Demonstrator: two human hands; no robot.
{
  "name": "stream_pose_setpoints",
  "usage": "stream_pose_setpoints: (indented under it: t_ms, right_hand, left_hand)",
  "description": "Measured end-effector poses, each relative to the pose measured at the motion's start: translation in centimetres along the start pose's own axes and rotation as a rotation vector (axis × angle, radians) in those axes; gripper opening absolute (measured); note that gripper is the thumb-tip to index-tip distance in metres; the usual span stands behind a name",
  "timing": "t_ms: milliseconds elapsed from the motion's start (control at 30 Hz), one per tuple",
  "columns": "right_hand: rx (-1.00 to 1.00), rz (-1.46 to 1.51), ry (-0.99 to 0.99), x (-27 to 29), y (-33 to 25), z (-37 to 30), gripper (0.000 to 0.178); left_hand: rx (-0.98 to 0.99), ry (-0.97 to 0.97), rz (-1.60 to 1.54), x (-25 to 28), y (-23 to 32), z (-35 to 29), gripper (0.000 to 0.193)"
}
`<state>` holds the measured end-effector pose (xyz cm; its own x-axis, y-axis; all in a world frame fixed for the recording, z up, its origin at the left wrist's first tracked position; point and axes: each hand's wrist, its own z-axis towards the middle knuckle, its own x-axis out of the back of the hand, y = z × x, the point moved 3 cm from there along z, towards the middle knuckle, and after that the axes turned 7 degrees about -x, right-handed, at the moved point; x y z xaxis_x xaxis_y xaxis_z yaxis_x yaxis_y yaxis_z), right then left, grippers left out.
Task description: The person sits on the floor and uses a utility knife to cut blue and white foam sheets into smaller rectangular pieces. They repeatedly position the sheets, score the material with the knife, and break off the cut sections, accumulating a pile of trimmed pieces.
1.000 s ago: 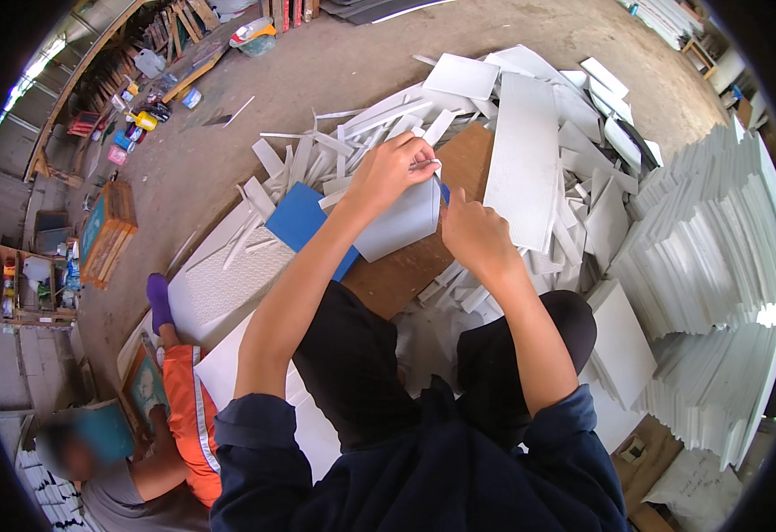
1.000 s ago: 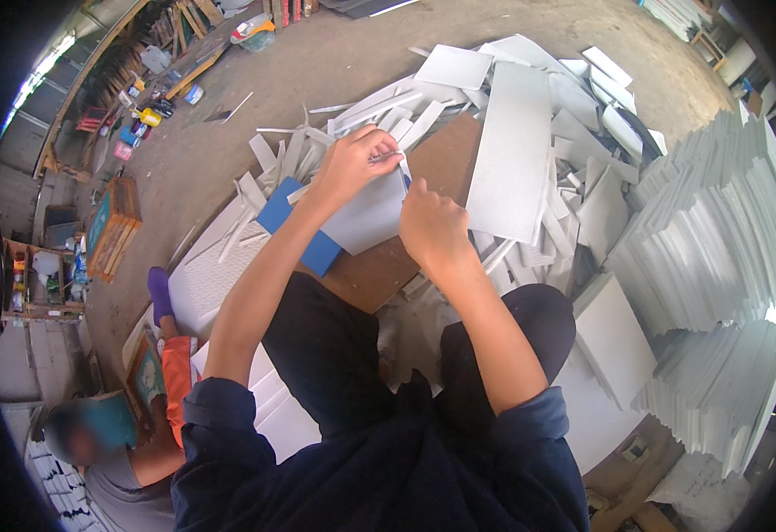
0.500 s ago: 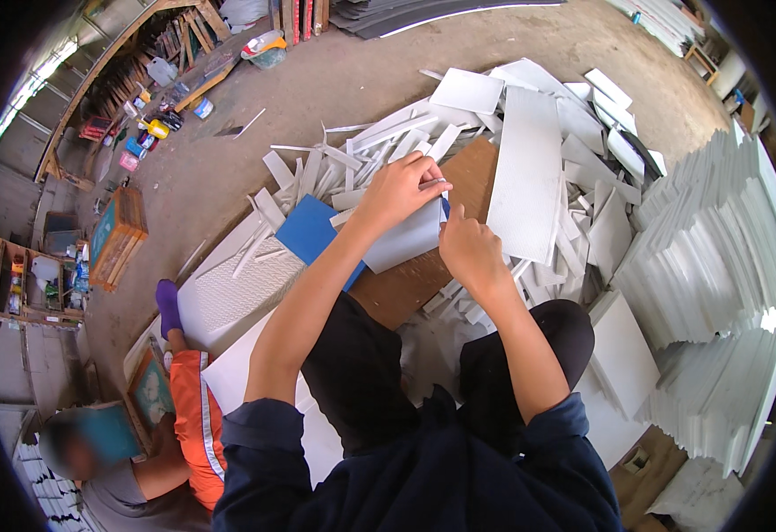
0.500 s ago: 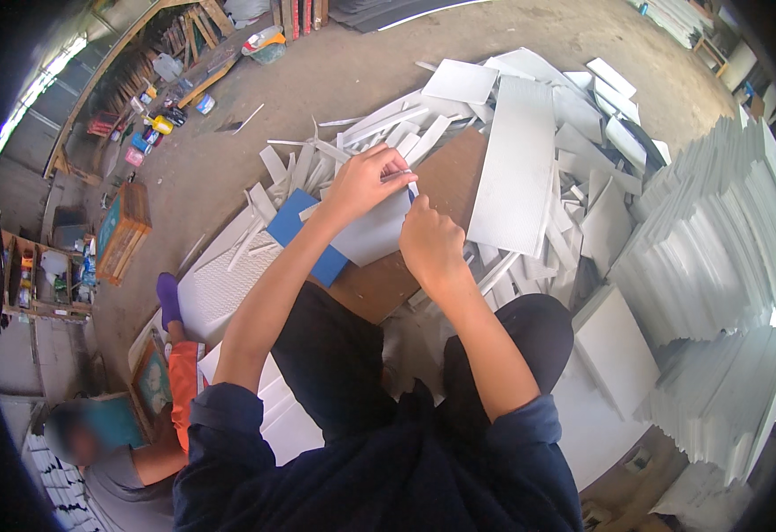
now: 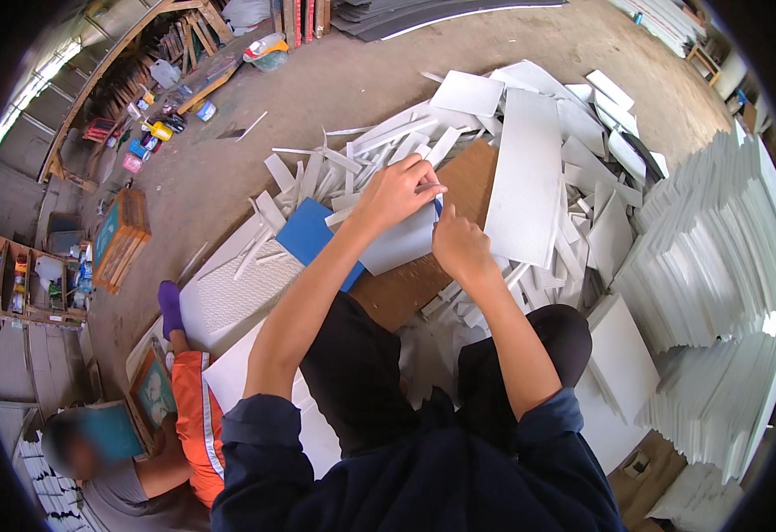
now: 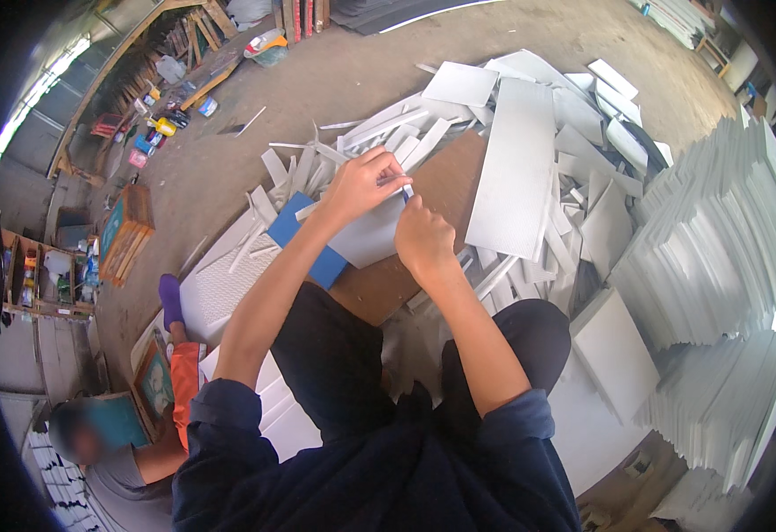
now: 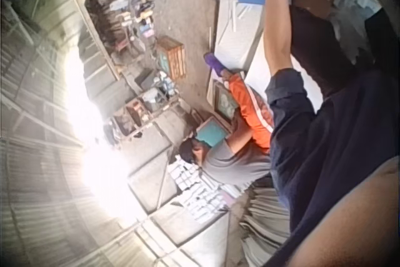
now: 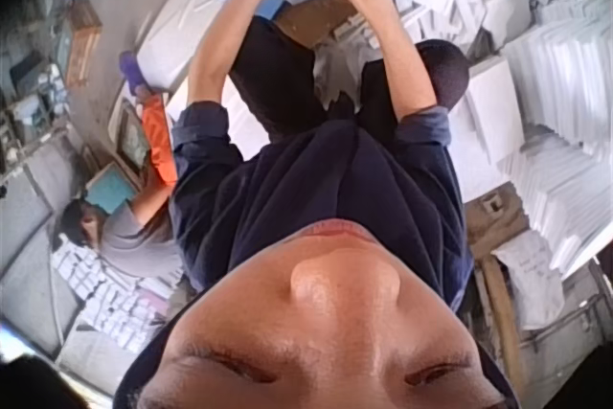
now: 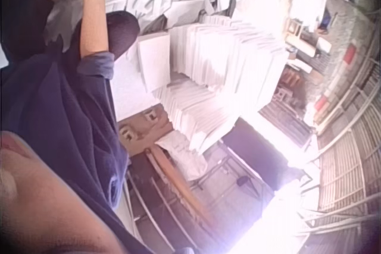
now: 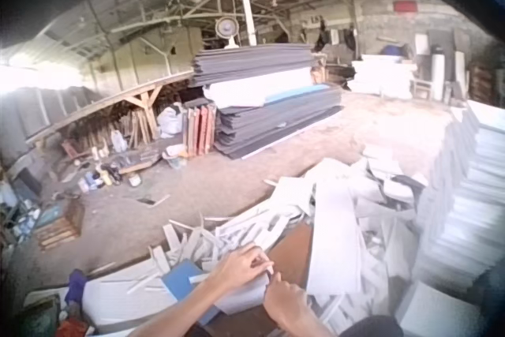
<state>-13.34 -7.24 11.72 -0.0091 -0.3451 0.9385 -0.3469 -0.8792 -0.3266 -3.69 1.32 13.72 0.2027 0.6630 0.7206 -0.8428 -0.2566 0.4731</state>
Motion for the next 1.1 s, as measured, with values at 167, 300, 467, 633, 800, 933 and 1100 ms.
stream_pose_setpoints:
  t_ms: [167, 300, 467, 633, 800, 933, 1100]
  right_hand:
    - [0.006, 0.039, 0.016, -0.9, 0.2, 0.8, 0.021]
    - [0.041, -0.063, 0.103, -0.2, 0.1, -0.1, 0.012]
    - [0.043, -0.051, 0.038, 0.6, 0.3, -1.2, 0.012]
    - [0.03, -0.074, 0.013, 0.2, 0.4, -0.4, 0.012]
    - [0.008, -0.102, 0.015, -1.3, 0.3, 0.6, 0.013]
    - [0.0, -0.117, 0.003, -1.7, 0.5, 1.1, 0.015]
    - [0.08, -0.087, 0.034, -1.2, 1.2, 0.8, 0.017]
  left_hand:
    - [0.002, -0.021, 0.013, 0.1, 0.4, 0.2, 0.023]
    - [0.061, -0.163, 0.113, 0.0, -0.2, 0.2, 0.029]
    - [0.052, -0.157, 0.104, -0.2, -0.7, 0.0, 0.033]
    - [0.035, -0.173, 0.089, -0.1, -0.8, 0.3, 0.033]
    - [0.013, -0.159, 0.058, -0.2, -0.5, 0.2, 0.032]
    - [0.043, -0.164, 0.023, -0.2, -0.4, 0.2, 0.031]
    - [0.006, -0.192, 0.111, -0.6, -0.9, -0.2, 0.033]
